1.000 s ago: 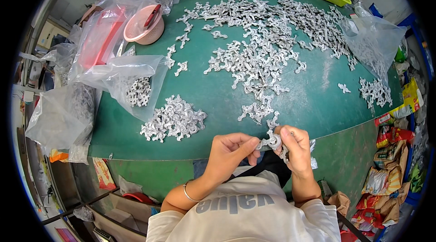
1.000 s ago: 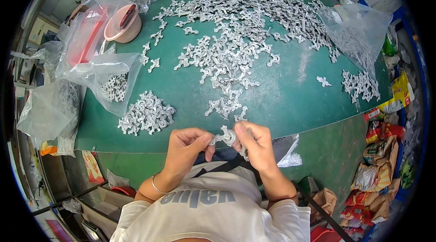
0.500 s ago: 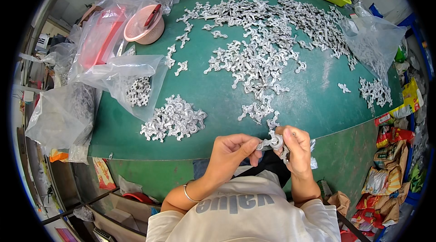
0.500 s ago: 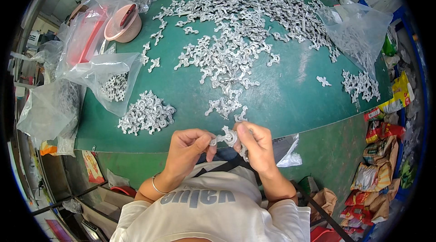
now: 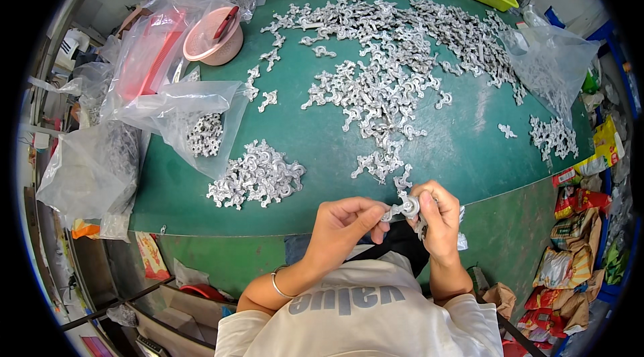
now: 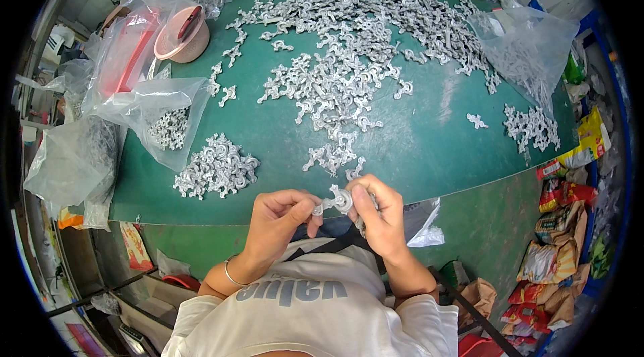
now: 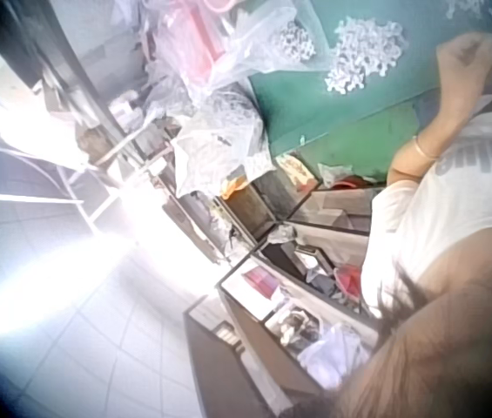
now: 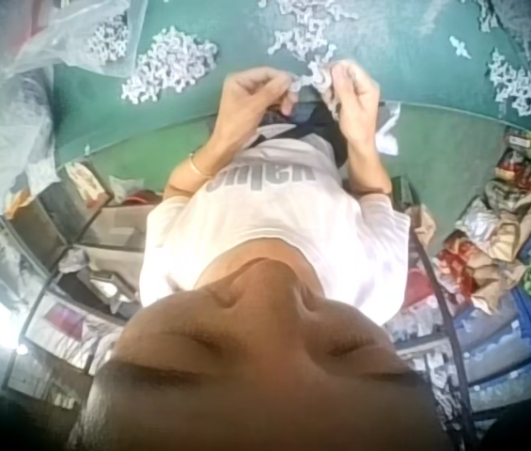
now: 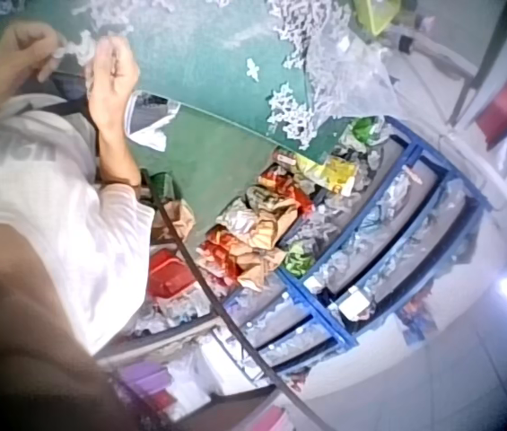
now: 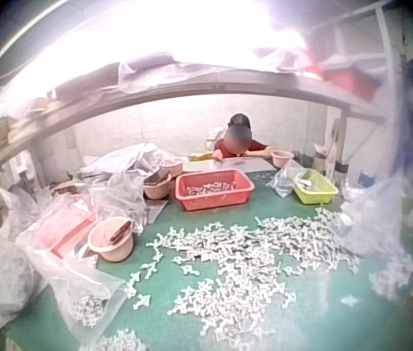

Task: The person picks up individual metallic decorative pieces from a pile on a green workbench, handles them one at a time, and places them into a small plastic bag.

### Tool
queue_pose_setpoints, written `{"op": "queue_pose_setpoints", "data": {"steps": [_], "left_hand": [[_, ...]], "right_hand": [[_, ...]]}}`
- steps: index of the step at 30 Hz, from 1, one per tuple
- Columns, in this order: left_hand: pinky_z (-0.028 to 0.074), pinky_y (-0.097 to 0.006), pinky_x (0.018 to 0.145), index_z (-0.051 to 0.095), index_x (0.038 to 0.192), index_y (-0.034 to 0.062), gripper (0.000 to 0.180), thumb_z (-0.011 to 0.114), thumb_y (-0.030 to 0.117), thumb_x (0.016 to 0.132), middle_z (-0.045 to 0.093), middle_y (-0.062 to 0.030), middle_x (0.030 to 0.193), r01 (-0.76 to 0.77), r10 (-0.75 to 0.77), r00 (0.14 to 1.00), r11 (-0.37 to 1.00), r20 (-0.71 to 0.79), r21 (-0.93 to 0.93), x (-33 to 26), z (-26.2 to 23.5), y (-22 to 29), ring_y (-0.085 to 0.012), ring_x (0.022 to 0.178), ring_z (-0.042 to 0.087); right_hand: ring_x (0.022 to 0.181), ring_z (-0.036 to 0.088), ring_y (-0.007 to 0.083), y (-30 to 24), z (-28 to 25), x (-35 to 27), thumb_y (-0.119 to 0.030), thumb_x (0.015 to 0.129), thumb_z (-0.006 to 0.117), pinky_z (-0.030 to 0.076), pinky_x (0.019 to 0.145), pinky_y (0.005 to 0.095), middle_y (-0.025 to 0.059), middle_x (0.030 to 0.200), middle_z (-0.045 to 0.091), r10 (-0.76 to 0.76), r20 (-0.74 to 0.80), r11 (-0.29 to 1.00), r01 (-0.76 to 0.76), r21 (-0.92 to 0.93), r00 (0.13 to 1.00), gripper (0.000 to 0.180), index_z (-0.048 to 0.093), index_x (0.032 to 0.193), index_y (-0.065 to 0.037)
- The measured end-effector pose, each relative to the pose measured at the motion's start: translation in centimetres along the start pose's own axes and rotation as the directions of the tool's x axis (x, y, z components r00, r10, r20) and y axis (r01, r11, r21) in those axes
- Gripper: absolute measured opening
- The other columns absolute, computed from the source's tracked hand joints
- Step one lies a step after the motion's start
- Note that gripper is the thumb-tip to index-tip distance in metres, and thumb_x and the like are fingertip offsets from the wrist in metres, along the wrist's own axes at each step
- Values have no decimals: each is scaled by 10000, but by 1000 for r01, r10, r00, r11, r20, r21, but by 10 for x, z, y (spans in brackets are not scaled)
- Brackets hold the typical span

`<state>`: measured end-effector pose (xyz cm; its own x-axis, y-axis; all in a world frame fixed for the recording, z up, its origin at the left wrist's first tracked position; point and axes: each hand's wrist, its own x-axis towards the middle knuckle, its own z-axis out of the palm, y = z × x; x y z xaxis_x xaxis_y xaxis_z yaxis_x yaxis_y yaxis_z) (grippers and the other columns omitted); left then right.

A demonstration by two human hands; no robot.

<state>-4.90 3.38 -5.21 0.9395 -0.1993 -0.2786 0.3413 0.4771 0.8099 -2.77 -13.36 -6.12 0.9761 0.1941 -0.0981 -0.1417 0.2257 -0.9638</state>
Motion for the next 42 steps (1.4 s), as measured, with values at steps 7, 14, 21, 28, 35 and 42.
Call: {"op": "queue_pose_setpoints", "data": {"steps": [7, 14, 21, 28, 35, 42], "left_hand": [[435, -242, 545, 597, 872, -71, 154, 541, 71, 853, 602, -109, 741, 11, -11, 1000, 1000, 23, -2, 1, 2, 1, -143, 557, 536], [456, -243, 558, 594, 899, -82, 148, 533, 45, 853, 595, -113, 754, 11, -12, 992, 1000, 123, 14, 3, 20, 4, -138, 588, 547], [459, -226, 577, 600, 948, -67, 169, 535, 62, 861, 615, -100, 788, 9, 1, 976, 999, 220, -41, 5, 31, 0, -109, 628, 549], [471, -250, 589, 582, 960, -78, 177, 521, 59, 865, 611, -112, 783, 63, -32, 964, 992, 265, -110, 3, 37, -2, -132, 633, 560], [487, -262, 604, 574, 977, -81, 190, 520, 63, 866, 619, -128, 799, 139, -84, 949, 977, 304, -163, 0, 38, -1, -145, 649, 578], [504, -263, 638, 558, 1024, -81, 216, 534, 57, 859, 629, -136, 836, 160, -103, 941, 974, 324, -157, 0, 36, 0, -146, 682, 598]], "right_hand": [[541, 432, 52, -2, 0, -2, -121, 898, 455, 329, 496, 198, 24, 631, 509, -63, -21, 998, 64, 9, 998, 213, 533, 750, 11], [536, 408, 76, -18, -3, -6, -93, 889, 443, 322, 488, 213, 51, 631, 502, -180, -97, 982, 185, 42, 979, 225, 505, 707, 24], [545, 390, 99, -29, -7, -13, -98, 873, 465, 325, 512, 251, 53, 594, 479, -247, -183, 968, 252, 2, 952, 239, 476, 661, 12], [540, 352, 105, -33, -6, -14, -83, 857, 470, 307, 510, 261, 39, 572, 436, -289, -214, 956, 292, -22, 933, 243, 442, 631, -1], [530, 339, 98, -35, -6, -14, -77, 855, 470, 272, 481, 255, 34, 563, 410, -272, -201, 957, 286, 48, 941, 253, 425, 617, -5], [527, 350, 102, -39, -5, -13, -65, 855, 477, 280, 477, 257, 54, 580, 445, -290, -197, 952, 304, 46, 937, 239, 446, 630, 9]]}}
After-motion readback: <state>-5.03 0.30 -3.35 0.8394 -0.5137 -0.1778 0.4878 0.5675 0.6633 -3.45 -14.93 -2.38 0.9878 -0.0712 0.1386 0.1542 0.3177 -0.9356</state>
